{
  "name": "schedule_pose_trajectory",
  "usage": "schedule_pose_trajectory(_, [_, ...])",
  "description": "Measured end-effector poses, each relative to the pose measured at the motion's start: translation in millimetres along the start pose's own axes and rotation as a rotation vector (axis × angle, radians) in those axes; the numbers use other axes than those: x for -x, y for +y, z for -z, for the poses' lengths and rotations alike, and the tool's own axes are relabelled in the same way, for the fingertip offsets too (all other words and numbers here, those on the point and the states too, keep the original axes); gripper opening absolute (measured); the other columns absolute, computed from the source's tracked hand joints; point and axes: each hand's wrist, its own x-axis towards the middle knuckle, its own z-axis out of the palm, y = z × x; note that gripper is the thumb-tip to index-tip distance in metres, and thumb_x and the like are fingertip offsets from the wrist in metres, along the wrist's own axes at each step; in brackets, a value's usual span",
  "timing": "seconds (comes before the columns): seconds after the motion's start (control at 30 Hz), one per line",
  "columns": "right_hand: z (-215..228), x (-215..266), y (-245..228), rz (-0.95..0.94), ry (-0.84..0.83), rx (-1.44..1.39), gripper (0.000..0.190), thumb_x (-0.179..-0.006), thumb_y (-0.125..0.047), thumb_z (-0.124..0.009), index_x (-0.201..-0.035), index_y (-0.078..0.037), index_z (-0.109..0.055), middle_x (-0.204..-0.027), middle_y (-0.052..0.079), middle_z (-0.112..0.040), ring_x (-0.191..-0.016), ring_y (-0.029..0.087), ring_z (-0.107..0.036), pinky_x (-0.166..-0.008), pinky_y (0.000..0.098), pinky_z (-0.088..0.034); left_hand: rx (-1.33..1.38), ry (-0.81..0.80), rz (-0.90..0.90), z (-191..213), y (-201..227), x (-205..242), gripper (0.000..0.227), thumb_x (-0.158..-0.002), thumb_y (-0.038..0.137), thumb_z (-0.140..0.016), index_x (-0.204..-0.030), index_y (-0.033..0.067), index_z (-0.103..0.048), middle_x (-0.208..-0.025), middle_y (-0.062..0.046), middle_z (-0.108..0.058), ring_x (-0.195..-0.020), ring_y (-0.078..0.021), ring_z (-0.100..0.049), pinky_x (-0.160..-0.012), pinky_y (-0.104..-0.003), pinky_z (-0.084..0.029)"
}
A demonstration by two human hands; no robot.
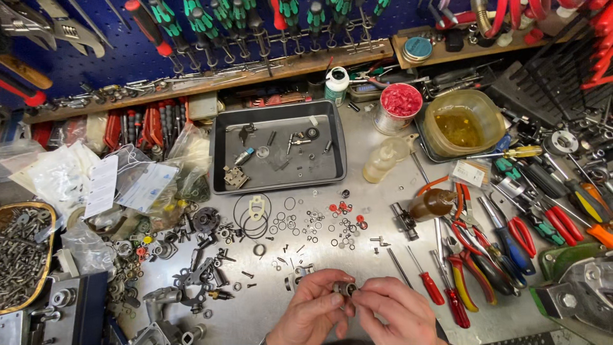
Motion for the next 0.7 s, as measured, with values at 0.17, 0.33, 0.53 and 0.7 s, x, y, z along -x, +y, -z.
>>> schedule_pose_trajectory(0.17, [0, -4, -4, -0.025, 0.034, 0.012, 0.007, -0.082, -0.006, -0.077, -0.078, -0.011, -0.073, -0.078, 0.001, -0.072, -0.062, 0.011, -0.069, -0.055, 0.019, -0.056, 0.001, 0.018, -0.013, -4, 0, 0, 0.037, -0.093, 0.0, -0.071, -0.129, -0.0065, -0.065, -0.088, -0.02, -0.067, -0.08, -0.0249, -0.069, -0.048, -0.032, -0.053])
schedule_pose_trajectory(0.33, [5, -4, 4, -0.005, -0.021, -0.033, 0.003, -0.084, -0.008, -0.077, -0.082, -0.008, -0.074, -0.084, 0.005, -0.073, -0.068, 0.014, -0.072, -0.061, 0.0208, -0.061, 0.046, 0.002, -0.022, -1, -4, 0, 0.036, -0.095, -0.002, -0.069, -0.129, -0.0085, -0.064, -0.09, -0.019, -0.066, -0.081, -0.0244, -0.069, -0.047, -0.031, -0.054])
schedule_pose_trajectory(0.53, [7, -5, 11, -0.114, -0.142, -0.145, 0.006, -0.083, -0.008, -0.08, -0.088, -0.007, -0.077, -0.088, 0.007, -0.074, -0.076, 0.015, -0.074, -0.069, 0.0222, -0.062, 0.141, 0.06, -0.022, 13, -19, -1, 0.038, -0.097, -0.004, -0.066, -0.134, -0.0013, -0.066, -0.087, -0.023, -0.064, -0.083, -0.0298, -0.066, -0.045, -0.032, -0.054])
schedule_pose_trajectory(0.7, [10, -5, 16, -0.269, -0.274, -0.216, 0.011, -0.082, -0.009, -0.081, -0.092, -0.007, -0.079, -0.09, 0.004, -0.075, -0.079, 0.012, -0.075, -0.068, 0.0208, -0.061, 0.136, 0.068, -0.021, 16, -20, -1, 0.037, -0.096, -0.003, -0.067, -0.132, 0.0001, -0.066, -0.097, -0.024, -0.067, -0.084, -0.0295, -0.067, -0.046, -0.032, -0.053])
